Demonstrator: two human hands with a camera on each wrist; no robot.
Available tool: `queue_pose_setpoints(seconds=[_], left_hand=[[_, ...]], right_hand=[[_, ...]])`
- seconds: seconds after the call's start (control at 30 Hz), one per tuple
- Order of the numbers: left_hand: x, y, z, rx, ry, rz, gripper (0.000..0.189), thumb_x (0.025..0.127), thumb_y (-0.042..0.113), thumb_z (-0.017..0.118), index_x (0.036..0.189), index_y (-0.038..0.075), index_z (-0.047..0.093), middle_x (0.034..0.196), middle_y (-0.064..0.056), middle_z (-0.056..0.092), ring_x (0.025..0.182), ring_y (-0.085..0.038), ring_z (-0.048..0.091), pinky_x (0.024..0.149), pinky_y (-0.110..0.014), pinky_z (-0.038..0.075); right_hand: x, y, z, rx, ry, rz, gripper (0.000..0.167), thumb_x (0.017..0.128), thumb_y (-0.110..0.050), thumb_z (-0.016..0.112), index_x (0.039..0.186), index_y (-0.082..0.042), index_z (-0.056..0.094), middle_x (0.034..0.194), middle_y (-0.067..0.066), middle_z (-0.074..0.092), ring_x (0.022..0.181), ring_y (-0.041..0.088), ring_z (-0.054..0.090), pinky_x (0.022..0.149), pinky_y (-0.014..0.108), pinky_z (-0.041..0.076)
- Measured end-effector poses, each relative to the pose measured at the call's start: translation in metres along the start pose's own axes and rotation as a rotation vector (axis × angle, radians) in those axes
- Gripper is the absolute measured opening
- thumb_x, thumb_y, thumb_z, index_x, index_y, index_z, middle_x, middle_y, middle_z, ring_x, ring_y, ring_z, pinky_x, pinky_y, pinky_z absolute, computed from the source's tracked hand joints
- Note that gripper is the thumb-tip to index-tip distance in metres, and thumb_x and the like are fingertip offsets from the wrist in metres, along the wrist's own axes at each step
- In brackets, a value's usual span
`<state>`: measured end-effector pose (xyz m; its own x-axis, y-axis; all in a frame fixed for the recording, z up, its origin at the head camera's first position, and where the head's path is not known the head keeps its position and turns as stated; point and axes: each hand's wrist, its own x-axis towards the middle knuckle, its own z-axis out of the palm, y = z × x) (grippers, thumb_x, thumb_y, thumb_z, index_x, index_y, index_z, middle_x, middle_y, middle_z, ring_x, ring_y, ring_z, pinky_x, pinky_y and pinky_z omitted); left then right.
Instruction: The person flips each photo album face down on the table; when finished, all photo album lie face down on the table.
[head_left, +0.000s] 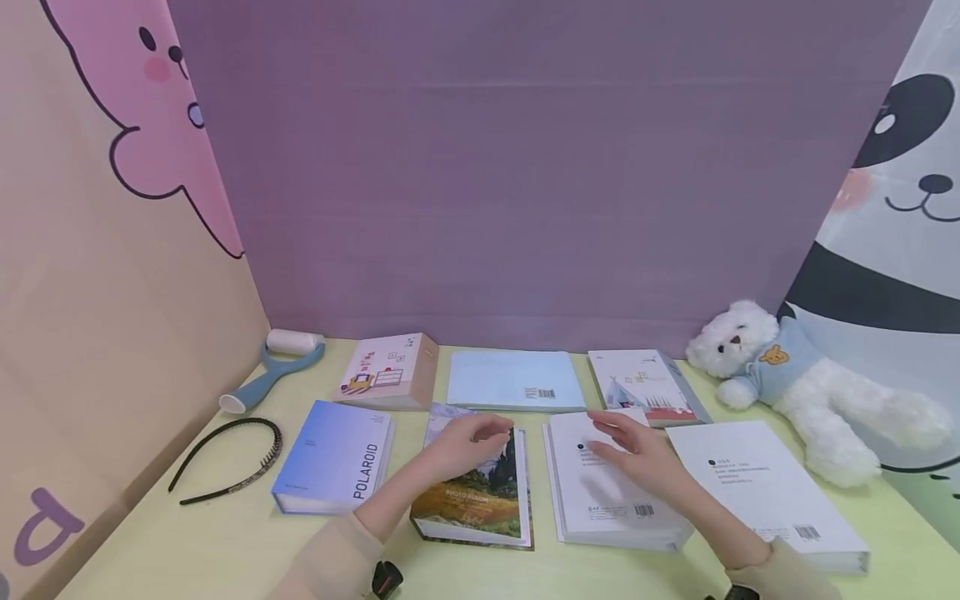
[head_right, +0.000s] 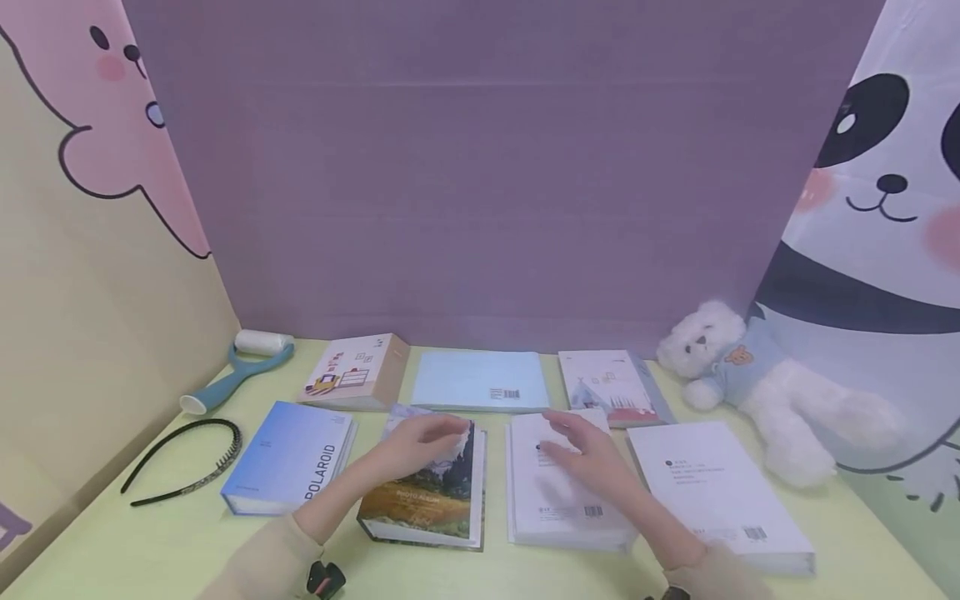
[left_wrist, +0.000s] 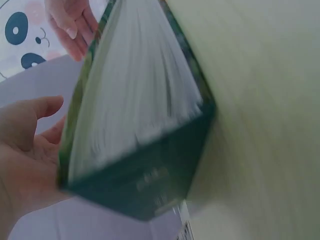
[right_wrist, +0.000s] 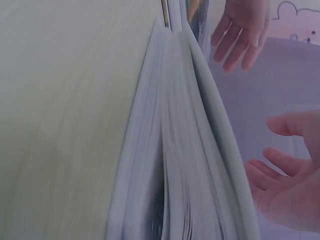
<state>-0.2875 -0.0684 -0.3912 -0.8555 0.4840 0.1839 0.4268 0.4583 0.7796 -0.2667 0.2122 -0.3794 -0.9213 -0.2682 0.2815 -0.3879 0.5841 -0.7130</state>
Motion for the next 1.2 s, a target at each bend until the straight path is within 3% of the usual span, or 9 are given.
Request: queue_pose_setpoints(seconds=[0.2, 0.37, 0.57, 0.7, 0.83, 0.93, 1.07, 1.13, 1.2], left_hand=[[-0.014, -0.008, -0.017, 0.019, 0.072, 0.015, 0.035, 0.098, 0.024, 0.051, 0.126, 0.006, 0.058, 0.123, -0.010, 0.062, 0.110, -0.026, 0.058, 0.089, -0.038, 0.051], [-0.028, -0.014, -0.031, 0.019, 0.101, -0.016, 0.034, 0.098, 0.023, 0.051, 0.127, 0.006, 0.058, 0.126, -0.010, 0.060, 0.119, -0.031, 0.054, 0.097, -0.045, 0.047], [-0.041, -0.020, -0.042, 0.072, 0.136, -0.060, 0.035, 0.097, 0.025, 0.051, 0.127, 0.008, 0.058, 0.126, -0.011, 0.059, 0.117, -0.035, 0.053, 0.095, -0.051, 0.045], [-0.049, -0.025, -0.045, 0.075, 0.135, -0.103, 0.034, 0.098, 0.022, 0.051, 0.126, 0.006, 0.058, 0.133, -0.013, 0.055, 0.122, -0.035, 0.050, 0.100, -0.051, 0.042], [-0.055, -0.028, -0.049, 0.068, 0.109, -0.162, 0.036, 0.096, 0.020, 0.054, 0.129, 0.006, 0.055, 0.137, -0.016, 0.050, 0.113, -0.036, 0.058, 0.090, -0.045, 0.050], [-0.058, -0.031, -0.052, 0.058, 0.063, -0.185, 0.047, 0.093, 0.019, 0.058, 0.136, 0.003, 0.048, 0.140, -0.019, 0.046, 0.115, -0.037, 0.056, 0.088, -0.043, 0.052], [-0.059, -0.032, -0.052, 0.009, 0.017, -0.217, 0.062, 0.092, 0.019, 0.061, 0.143, -0.003, 0.034, 0.142, -0.023, 0.042, 0.126, -0.039, 0.046, 0.095, -0.045, 0.047], [-0.060, -0.032, -0.052, -0.009, 0.009, -0.247, 0.064, 0.092, 0.020, 0.061, 0.143, -0.004, 0.032, 0.141, -0.024, 0.042, 0.128, -0.038, 0.044, 0.097, -0.046, 0.046], [-0.062, -0.032, -0.051, -0.023, 0.002, -0.271, 0.064, 0.092, 0.020, 0.061, 0.143, -0.005, 0.032, 0.140, -0.025, 0.044, 0.128, -0.038, 0.044, 0.099, -0.046, 0.044]], right_hand=[[0.013, -0.012, 0.023, 0.011, -0.092, -0.050, 0.049, 0.089, -0.027, 0.064, 0.132, -0.006, 0.051, 0.133, 0.020, 0.054, 0.122, 0.038, 0.051, 0.098, 0.047, 0.044], [0.021, -0.021, 0.039, -0.005, -0.139, -0.127, 0.050, 0.089, -0.027, 0.064, 0.132, -0.005, 0.051, 0.132, 0.018, 0.054, 0.121, 0.037, 0.052, 0.099, 0.048, 0.042], [0.031, -0.030, 0.058, -0.009, -0.207, -0.156, 0.051, 0.091, -0.029, 0.062, 0.134, -0.004, 0.049, 0.134, 0.017, 0.053, 0.123, 0.036, 0.050, 0.102, 0.050, 0.039], [0.033, -0.033, 0.068, -0.043, -0.302, -0.183, 0.056, 0.091, -0.033, 0.061, 0.135, -0.001, 0.047, 0.137, 0.018, 0.049, 0.125, 0.039, 0.046, 0.102, 0.054, 0.039], [0.036, -0.037, 0.074, -0.064, -0.396, -0.163, 0.059, 0.090, -0.034, 0.062, 0.136, -0.001, 0.045, 0.140, 0.020, 0.045, 0.130, 0.042, 0.038, 0.101, 0.059, 0.036], [0.037, -0.038, 0.078, -0.082, -0.431, -0.151, 0.062, 0.088, -0.033, 0.064, 0.136, 0.001, 0.045, 0.141, 0.023, 0.041, 0.131, 0.044, 0.036, 0.101, 0.059, 0.036], [0.037, -0.037, 0.081, -0.108, -0.435, -0.171, 0.062, 0.085, -0.031, 0.069, 0.132, 0.004, 0.048, 0.141, 0.024, 0.040, 0.121, 0.040, 0.046, 0.091, 0.048, 0.047], [0.036, -0.037, 0.082, -0.102, -0.446, -0.172, 0.062, 0.084, -0.030, 0.070, 0.131, 0.005, 0.050, 0.141, 0.024, 0.040, 0.104, 0.031, 0.055, 0.080, 0.037, 0.050], [0.035, -0.036, 0.083, -0.088, -0.462, -0.168, 0.061, 0.085, -0.029, 0.070, 0.131, 0.006, 0.050, 0.142, 0.024, 0.039, 0.087, 0.020, 0.054, 0.070, 0.027, 0.046]])
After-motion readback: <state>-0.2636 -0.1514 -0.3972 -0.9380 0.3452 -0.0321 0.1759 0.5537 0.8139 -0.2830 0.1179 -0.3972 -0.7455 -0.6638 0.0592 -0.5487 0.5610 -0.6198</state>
